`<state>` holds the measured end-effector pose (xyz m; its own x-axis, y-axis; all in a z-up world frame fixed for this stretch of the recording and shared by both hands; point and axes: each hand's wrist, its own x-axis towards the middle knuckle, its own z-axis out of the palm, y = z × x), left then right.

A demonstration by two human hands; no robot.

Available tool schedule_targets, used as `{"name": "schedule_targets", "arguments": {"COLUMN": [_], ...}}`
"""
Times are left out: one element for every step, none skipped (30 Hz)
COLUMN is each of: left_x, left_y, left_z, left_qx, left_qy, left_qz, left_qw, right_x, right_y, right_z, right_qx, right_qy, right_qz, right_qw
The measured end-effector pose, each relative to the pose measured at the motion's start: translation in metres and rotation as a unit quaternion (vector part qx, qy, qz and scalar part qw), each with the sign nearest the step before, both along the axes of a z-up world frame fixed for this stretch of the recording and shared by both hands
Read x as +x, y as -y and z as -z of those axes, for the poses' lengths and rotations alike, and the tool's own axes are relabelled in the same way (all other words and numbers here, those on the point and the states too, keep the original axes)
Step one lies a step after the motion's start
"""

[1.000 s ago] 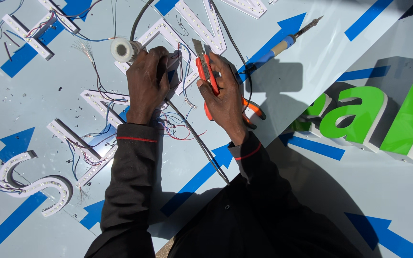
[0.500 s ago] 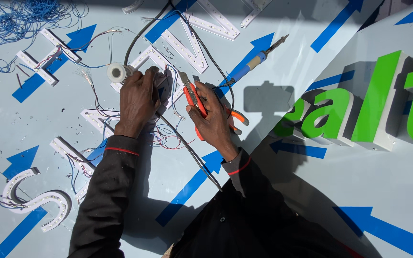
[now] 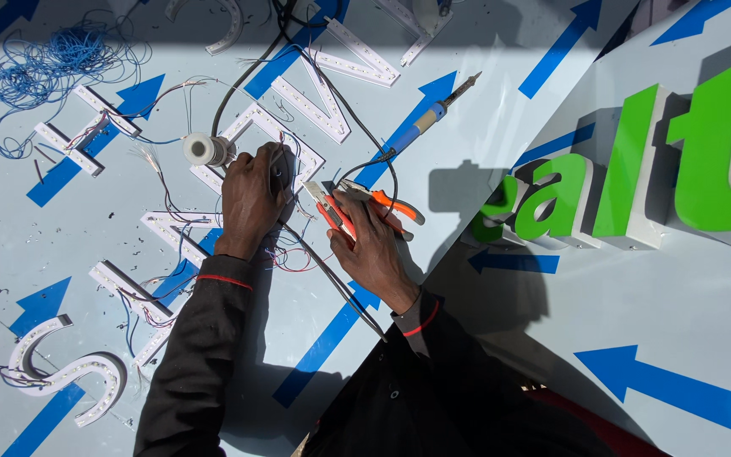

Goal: The person solders wires to LED strips mounted on large letters, using a soldering iron and pliers. They strip wire ends, twist connections, and apply solder to secure the joints on a workbench with blue tape markings.

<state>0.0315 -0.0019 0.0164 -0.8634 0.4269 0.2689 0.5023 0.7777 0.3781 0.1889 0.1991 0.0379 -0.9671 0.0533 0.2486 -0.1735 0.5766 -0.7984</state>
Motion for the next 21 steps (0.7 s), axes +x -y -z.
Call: {"name": "schedule_targets", "arguments": {"left_x": [0.001,0.003,0.006,0.011,0.014,0.016,0.022,0.027,0.032,0.039,0.044,0.050,0.054,0.057,0.062,0.065,0.064,0.064,0.064,0.065,0.065], "left_y": [-0.001,-0.001,0.000,0.000,0.000,0.000,0.002,0.005,0.007,0.009,0.011,0.013,0.015,0.018,0.020,0.028,0.032,0.035,0.038,0.042,0.048], "left_z": [0.002,0.005,0.007,0.004,-0.001,-0.006,-0.011,-0.016,-0.021,-0.023,-0.024,-0.026,-0.027,-0.028,-0.028,-0.027,-0.025,-0.023,-0.022,-0.021,-0.020], "left_qx": [0.001,0.036,0.071,0.072,0.126,0.180,0.180,0.199,0.218,0.219,0.230,0.241,0.242,0.259,0.278,0.279,0.286,0.292,0.294,0.297,0.298], "left_qy": [-0.001,0.005,0.012,0.013,0.023,0.033,0.033,0.050,0.066,0.065,0.088,0.110,0.108,0.128,0.149,0.148,0.160,0.171,0.171,0.175,0.178], "left_qz": [0.004,-0.005,-0.015,-0.012,-0.011,-0.010,-0.010,0.000,0.010,0.011,0.009,0.007,0.010,0.004,-0.002,0.003,-0.005,-0.012,-0.004,-0.013,-0.024], "left_qw": [1.000,0.999,0.997,0.997,0.992,0.983,0.983,0.979,0.974,0.974,0.969,0.964,0.964,0.957,0.949,0.949,0.945,0.941,0.940,0.939,0.938], "right_x": [0.003,0.005,0.009,0.014,0.015,0.016,0.017,0.018,0.017,0.018,0.018,0.019,0.018,0.018,0.019,0.019,0.017,0.016,0.013,0.011,0.008], "right_y": [0.000,0.001,0.003,0.003,0.002,0.002,0.003,0.004,0.004,0.005,0.006,0.007,0.006,0.005,0.004,0.005,0.002,-0.002,-0.010,-0.018,-0.023], "right_z": [0.005,0.010,0.015,0.022,0.029,0.036,0.036,0.036,0.037,0.035,0.032,0.030,0.035,0.041,0.047,0.048,0.048,0.047,0.032,0.017,0.002], "right_qx": [0.001,0.023,0.045,0.046,0.048,0.051,0.050,0.057,0.063,0.063,0.069,0.075,0.076,0.087,0.098,0.101,0.099,0.097,0.101,0.084,0.065], "right_qy": [-0.001,-0.006,-0.010,-0.009,-0.011,-0.013,-0.013,-0.026,-0.040,-0.042,-0.043,-0.044,-0.047,-0.046,-0.044,-0.045,-0.045,-0.045,-0.046,-0.024,-0.003], "right_qz": [0.004,0.006,0.006,0.008,0.008,0.009,0.009,0.010,0.011,0.012,0.006,0.001,0.004,0.000,-0.003,0.000,-0.012,-0.025,-0.017,-0.024,-0.033], "right_qw": [1.000,1.000,0.999,0.999,0.999,0.999,0.999,0.998,0.997,0.997,0.997,0.996,0.996,0.995,0.994,0.994,0.994,0.994,0.994,0.996,0.997]}}
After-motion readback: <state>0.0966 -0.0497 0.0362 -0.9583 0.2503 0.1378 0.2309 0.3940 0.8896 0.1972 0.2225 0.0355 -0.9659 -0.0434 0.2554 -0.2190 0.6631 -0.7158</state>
